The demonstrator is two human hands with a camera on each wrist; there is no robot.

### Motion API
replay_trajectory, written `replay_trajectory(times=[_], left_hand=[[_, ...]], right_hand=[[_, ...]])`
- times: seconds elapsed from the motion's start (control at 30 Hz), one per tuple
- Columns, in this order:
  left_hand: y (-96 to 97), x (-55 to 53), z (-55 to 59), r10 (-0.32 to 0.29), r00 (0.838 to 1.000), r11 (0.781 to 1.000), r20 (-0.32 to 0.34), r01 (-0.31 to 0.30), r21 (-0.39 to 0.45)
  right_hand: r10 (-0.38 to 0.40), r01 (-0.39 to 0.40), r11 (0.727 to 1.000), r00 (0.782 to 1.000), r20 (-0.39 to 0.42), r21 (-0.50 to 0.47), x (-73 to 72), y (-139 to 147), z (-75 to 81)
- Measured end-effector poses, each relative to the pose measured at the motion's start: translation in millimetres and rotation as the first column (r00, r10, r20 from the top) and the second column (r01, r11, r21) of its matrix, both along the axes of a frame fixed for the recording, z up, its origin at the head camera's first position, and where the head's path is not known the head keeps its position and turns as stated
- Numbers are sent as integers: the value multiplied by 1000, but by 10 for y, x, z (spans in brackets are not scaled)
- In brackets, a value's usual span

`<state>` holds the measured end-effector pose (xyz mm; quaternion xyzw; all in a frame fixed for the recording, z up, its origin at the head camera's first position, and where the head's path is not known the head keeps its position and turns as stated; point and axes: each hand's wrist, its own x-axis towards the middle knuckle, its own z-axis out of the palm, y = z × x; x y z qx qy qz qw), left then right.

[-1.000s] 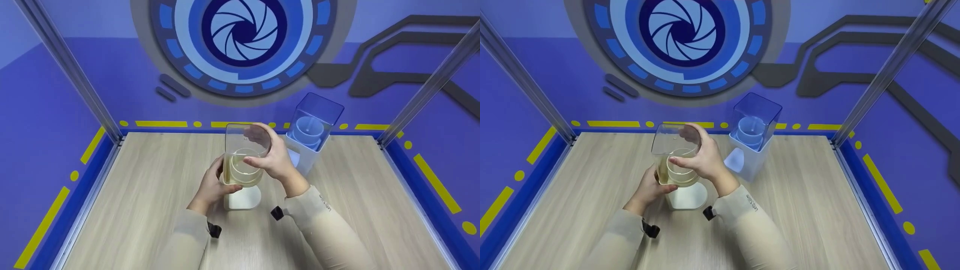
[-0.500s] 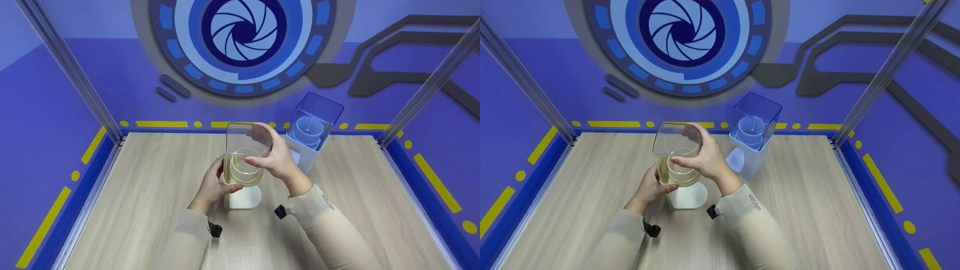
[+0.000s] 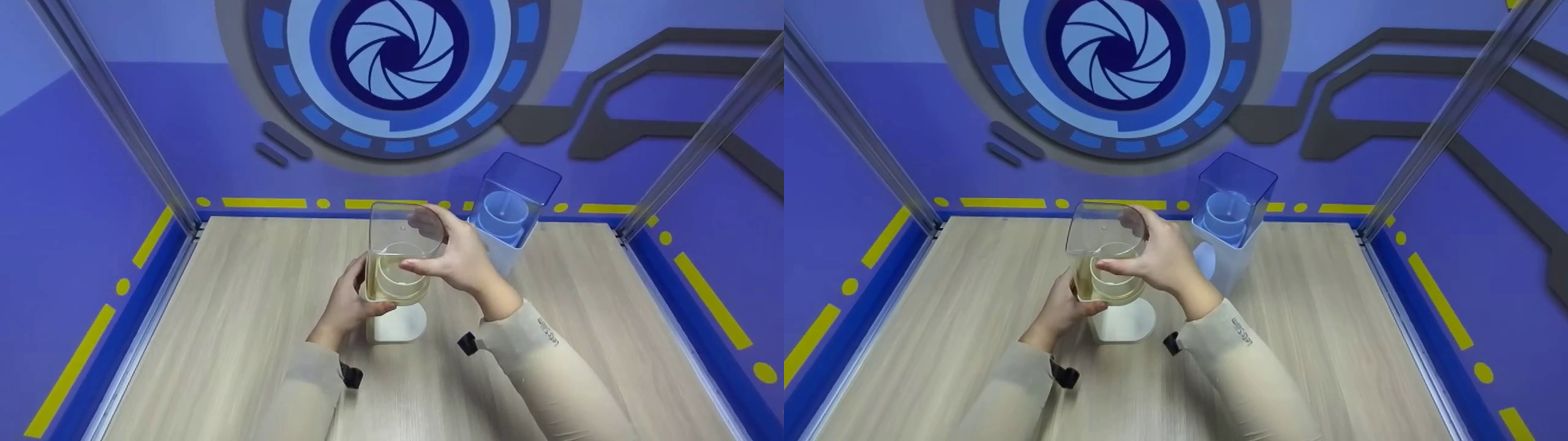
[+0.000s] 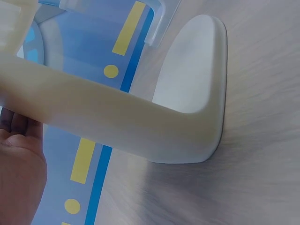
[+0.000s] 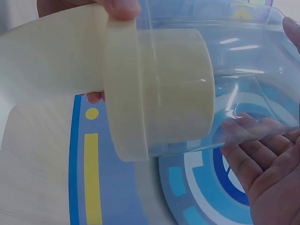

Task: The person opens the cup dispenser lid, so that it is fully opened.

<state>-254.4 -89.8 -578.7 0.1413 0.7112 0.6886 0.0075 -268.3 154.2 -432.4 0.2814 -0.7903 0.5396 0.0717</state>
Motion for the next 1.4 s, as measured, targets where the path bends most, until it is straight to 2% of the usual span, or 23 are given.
replay_trajectory(times=[0.2,0.4,0.8,1.17,1.4], left_hand=[[17,1,-2,5,1000,1000,3,-5,-10],[5,-1,0,6,1000,999,-6,-7,-33],[4,16,18,19,1000,998,22,-17,-63],[-12,-4,0,0,1000,999,-16,-1,-53],[-2,12,32,20,1000,997,23,-18,-72]], right_hand=[[15,-10,997,998,57,-81,-30,-14,-18],[35,-27,993,997,68,-118,-9,-26,-19],[-19,19,1000,997,77,6,-22,-12,52],[-11,11,1000,997,74,-6,-20,-22,63],[-3,4,1000,997,73,-17,-41,-8,108]])
